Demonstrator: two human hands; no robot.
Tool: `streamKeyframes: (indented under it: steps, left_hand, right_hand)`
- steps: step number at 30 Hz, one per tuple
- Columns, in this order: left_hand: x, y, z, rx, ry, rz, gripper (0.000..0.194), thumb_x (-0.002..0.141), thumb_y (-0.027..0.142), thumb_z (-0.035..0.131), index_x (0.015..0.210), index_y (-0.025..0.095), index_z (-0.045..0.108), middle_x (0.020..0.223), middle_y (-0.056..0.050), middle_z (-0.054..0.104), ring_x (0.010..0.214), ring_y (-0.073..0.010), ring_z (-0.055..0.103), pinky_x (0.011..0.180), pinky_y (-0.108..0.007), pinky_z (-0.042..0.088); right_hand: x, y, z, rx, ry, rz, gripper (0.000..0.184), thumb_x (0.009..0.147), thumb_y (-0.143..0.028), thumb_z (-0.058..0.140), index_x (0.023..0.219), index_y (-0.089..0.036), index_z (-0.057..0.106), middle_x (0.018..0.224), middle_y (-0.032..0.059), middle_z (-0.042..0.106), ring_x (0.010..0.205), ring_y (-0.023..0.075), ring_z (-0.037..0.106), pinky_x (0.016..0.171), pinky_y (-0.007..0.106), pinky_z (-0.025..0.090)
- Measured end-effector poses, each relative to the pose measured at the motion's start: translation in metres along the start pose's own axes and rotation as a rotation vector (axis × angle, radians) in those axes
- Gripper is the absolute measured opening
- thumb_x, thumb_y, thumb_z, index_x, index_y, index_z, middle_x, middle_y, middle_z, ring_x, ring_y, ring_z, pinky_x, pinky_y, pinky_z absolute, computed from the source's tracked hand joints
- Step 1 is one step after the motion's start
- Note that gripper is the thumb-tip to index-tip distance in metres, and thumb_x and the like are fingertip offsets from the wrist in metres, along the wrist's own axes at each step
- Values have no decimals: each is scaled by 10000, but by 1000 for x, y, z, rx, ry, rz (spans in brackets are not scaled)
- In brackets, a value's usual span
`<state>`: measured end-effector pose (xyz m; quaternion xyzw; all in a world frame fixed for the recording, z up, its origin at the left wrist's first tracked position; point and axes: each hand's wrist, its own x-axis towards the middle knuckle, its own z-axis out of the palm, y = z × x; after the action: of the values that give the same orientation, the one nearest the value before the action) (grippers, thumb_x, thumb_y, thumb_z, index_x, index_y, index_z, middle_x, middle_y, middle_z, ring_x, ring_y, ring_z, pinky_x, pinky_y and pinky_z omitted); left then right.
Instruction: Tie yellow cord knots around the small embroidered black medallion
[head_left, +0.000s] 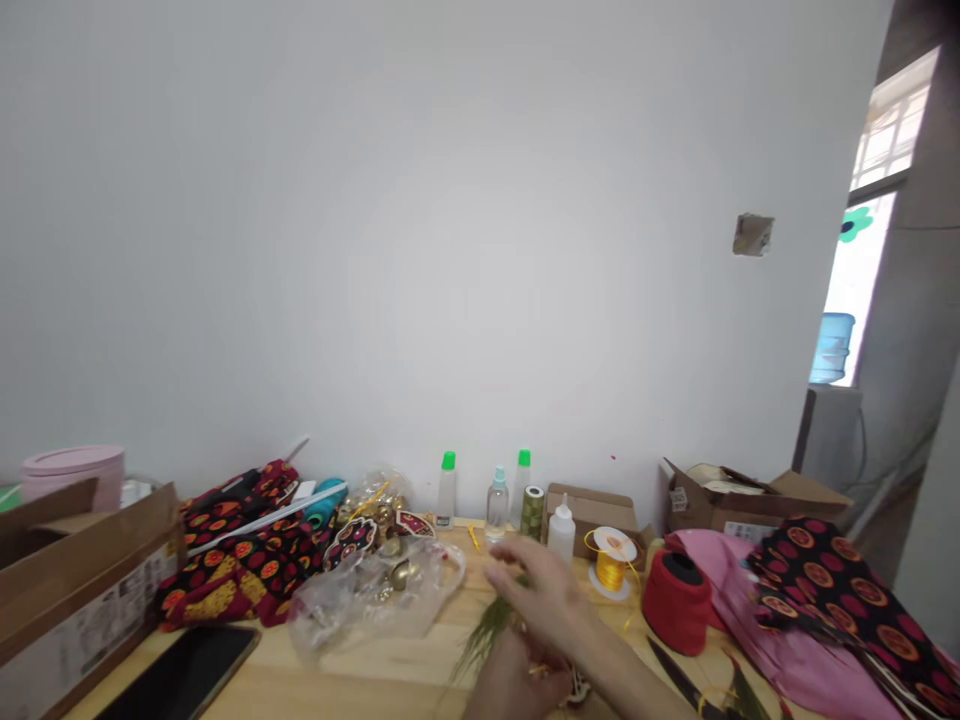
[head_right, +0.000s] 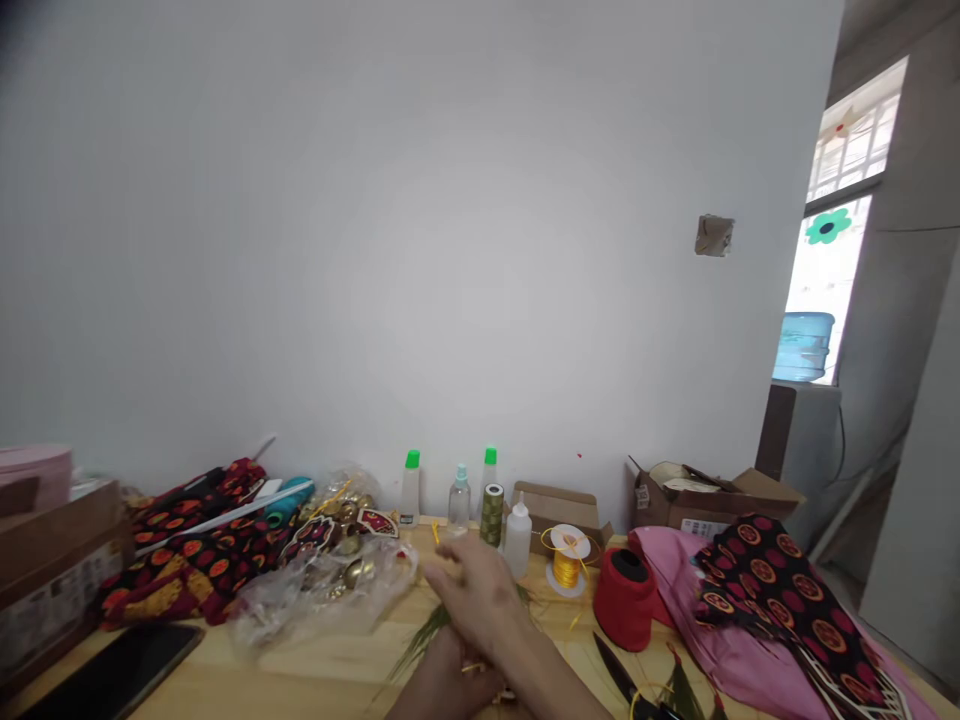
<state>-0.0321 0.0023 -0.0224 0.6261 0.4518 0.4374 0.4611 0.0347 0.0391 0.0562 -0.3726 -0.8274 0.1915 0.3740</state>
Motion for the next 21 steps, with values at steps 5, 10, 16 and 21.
streamKeyframes:
  steps: [5,10,16,21]
  left_hand:
    - [14,1,-8,203,87,-22,138,591,167,539,678,124,637,753,-55,663,764,-223,566,679,-285,433]
    - [5,-4,-9,311,170,-55,155,606,237,524,648,149,646,736,-46,659,763,-205,564,713,-278,421]
    - [9,1,-13,375,215,-74,237,610,312,533,704,125,644,760,-59,648,785,-213,553,723,-273,413]
    - [7,11,-1,414,198,-96,229,606,308,522,655,128,654,713,-52,663,731,-204,570,678,-250,424]
  right_hand:
    - [-63,45,-15,-84,-99,-31,237,719,-304,478,913,-198,563,854,51,598,787,185,531,699,270,388]
    - [-73,69,-16,-118,-187,-122,241,701,-264,472,914,-185,552,788,63,603,697,172,544,613,234,399]
    - [-74,69,-23,-168,-165,8,153,714,-223,455,713,-205,607,717,38,603,665,152,538,561,211,366]
    - [-79,66,-22,-123,-37,210,166,678,-189,462,603,-162,608,599,31,578,585,146,510,527,230,333]
